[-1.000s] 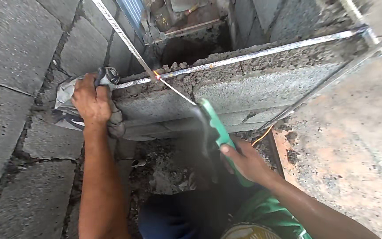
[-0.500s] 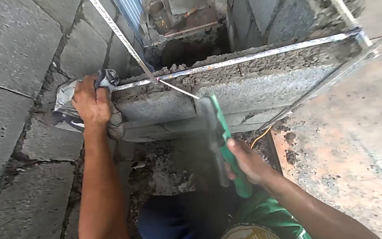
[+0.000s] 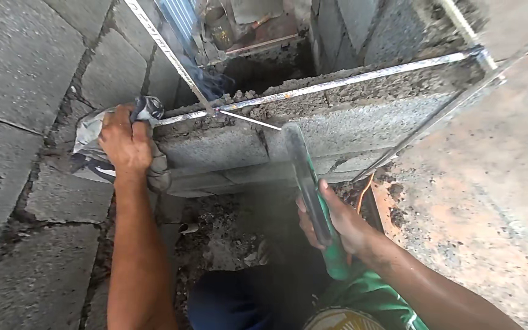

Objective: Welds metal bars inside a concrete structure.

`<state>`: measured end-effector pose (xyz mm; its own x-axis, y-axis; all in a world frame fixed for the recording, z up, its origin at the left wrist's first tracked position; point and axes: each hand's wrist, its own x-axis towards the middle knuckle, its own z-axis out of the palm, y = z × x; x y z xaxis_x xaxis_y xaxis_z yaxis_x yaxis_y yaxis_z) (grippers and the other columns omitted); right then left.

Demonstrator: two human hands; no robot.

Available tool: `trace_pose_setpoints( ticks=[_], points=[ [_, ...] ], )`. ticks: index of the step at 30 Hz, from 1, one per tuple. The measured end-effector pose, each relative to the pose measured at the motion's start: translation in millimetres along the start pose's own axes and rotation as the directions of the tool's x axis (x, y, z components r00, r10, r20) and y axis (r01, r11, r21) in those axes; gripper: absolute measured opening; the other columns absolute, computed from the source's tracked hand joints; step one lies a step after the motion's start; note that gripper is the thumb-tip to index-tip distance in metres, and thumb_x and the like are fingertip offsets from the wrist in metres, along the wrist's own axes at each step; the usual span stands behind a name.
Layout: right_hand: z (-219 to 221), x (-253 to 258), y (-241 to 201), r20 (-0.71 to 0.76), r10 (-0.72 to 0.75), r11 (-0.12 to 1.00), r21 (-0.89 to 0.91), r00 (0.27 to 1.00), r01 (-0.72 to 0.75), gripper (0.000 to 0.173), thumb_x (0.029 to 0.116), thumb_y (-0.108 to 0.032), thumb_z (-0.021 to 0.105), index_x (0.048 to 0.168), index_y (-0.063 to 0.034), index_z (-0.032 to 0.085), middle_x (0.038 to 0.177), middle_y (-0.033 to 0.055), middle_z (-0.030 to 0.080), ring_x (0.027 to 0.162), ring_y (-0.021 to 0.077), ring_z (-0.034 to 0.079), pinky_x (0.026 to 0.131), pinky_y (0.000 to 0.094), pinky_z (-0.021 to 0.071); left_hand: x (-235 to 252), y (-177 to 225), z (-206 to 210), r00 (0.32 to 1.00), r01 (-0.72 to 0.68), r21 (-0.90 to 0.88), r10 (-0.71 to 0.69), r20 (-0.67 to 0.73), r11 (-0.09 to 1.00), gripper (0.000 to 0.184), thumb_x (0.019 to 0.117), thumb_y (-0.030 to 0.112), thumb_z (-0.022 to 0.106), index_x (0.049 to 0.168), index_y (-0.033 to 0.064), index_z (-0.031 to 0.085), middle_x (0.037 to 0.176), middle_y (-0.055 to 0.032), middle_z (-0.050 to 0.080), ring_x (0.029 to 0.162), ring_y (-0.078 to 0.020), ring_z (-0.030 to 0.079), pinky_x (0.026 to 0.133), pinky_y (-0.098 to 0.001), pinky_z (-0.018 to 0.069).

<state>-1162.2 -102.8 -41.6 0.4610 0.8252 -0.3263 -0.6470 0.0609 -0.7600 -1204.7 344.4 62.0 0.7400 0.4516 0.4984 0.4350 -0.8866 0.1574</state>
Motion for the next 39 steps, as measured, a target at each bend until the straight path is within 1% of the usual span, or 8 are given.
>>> trace_pose_setpoints(
  ticks=[2,4,5,6,7,9,11,39],
  points=[
    [-5,2,-2,-0.111,-0.254,0.847,-0.504,0.961,0.166,0.058,0.1023,-0.064,0.043,0.105,-0.0085,0.061,0.068,0.0028,0.060,0.050,0.0121,0.058,0.045,0.0275,0.0524,0,0,0,1.000,0.002,-0.005,-0.002,0.001,1.000,0.048,0.0980,0.037,0.035,0.124,0.0098,0.065,0.115,-0.0238,0.068,0.111,-0.0442,0.064,0.086,-0.0696,0.0442],
    [-7,5,1,-0.111,-0.520,0.304,-0.951,0.847,0.062,0.062,0.0922,-0.073,0.054,0.105,-0.0136,0.069,0.073,0.0035,0.066,0.062,0.0191,0.065,0.053,0.0410,0.0530,-1,1,0,1.000,0.005,-0.004,-0.005,0.006,1.000,0.048,0.0985,0.037,0.035,0.125,0.0103,0.065,0.116,-0.0242,0.068,0.112,-0.0453,0.064,0.086,-0.0711,0.0436],
    [-8,6,4,-0.093,-0.559,0.182,-0.983,0.824,0.012,0.067,0.0890,-0.078,0.053,0.106,-0.0144,0.068,0.075,0.0059,0.067,0.066,0.0242,0.068,0.055,0.0470,0.0533,-1,2,-1,1.000,0.007,-0.005,-0.007,0.017,1.000,0.049,0.0989,0.037,0.035,0.127,0.0097,0.065,0.117,-0.0257,0.067,0.113,-0.0471,0.063,0.087,-0.0726,0.0430],
    [-9,6,6,-0.094,-0.556,0.199,-0.980,0.826,0.023,0.067,0.0896,-0.077,0.053,0.107,-0.0140,0.068,0.074,0.0056,0.066,0.065,0.0234,0.067,0.054,0.0463,0.0532,-1,4,-2,1.000,0.008,-0.001,-0.008,0.027,1.000,0.049,0.0984,0.036,0.036,0.128,0.0093,0.064,0.119,-0.0263,0.067,0.113,-0.0479,0.063,0.087,-0.0727,0.0431],
    [-9,6,5,-0.108,-0.504,0.343,-0.936,0.857,0.084,0.063,0.0930,-0.073,0.052,0.109,-0.0140,0.067,0.072,0.0019,0.063,0.061,0.0174,0.063,0.053,0.0394,0.0527,1,4,-4,0.999,0.014,0.005,-0.014,0.039,1.000,0.048,0.0982,0.035,0.037,0.129,0.0084,0.064,0.120,-0.0268,0.066,0.114,-0.0483,0.063,0.088,-0.0721,0.0435],
    [-5,3,5,-0.068,-0.355,0.800,-0.538,0.933,0.265,0.056,0.0989,-0.065,0.050,0.106,-0.0104,0.061,0.065,-0.0009,0.059,0.049,0.0105,0.057,0.046,0.0277,0.0522,1,5,-12,0.990,0.037,0.029,-0.041,0.138,0.999,0.043,0.1065,0.031,0.040,0.134,0.0038,0.059,0.126,-0.0308,0.063,0.120,-0.0513,0.060,0.095,-0.0727,0.0435],
    [1,-2,2,-0.011,-0.245,0.958,-0.159,0.970,0.240,0.062,0.0913,-0.075,0.052,0.098,-0.0140,0.058,0.062,-0.0014,0.058,0.046,0.0110,0.057,0.043,0.0274,0.0534,-1,5,-4,0.999,0.016,0.002,-0.016,0.039,1.000,0.049,0.0988,0.035,0.037,0.127,0.0064,0.064,0.119,-0.0278,0.066,0.115,-0.0492,0.062,0.089,-0.0726,0.0427],
    [1,9,16,-0.070,-0.295,0.914,-0.312,0.953,0.260,0.065,0.0923,-0.074,0.053,0.108,-0.0117,0.061,0.065,0.0041,0.060,0.046,0.0166,0.057,0.042,0.0315,0.0531,0,2,-1,1.000,0.001,-0.015,-0.001,-0.015,1.000,0.049,0.0989,0.035,0.035,0.126,0.0102,0.067,0.116,-0.0225,0.069,0.111,-0.0439,0.064,0.087,-0.0701,0.0458]
  ],
)
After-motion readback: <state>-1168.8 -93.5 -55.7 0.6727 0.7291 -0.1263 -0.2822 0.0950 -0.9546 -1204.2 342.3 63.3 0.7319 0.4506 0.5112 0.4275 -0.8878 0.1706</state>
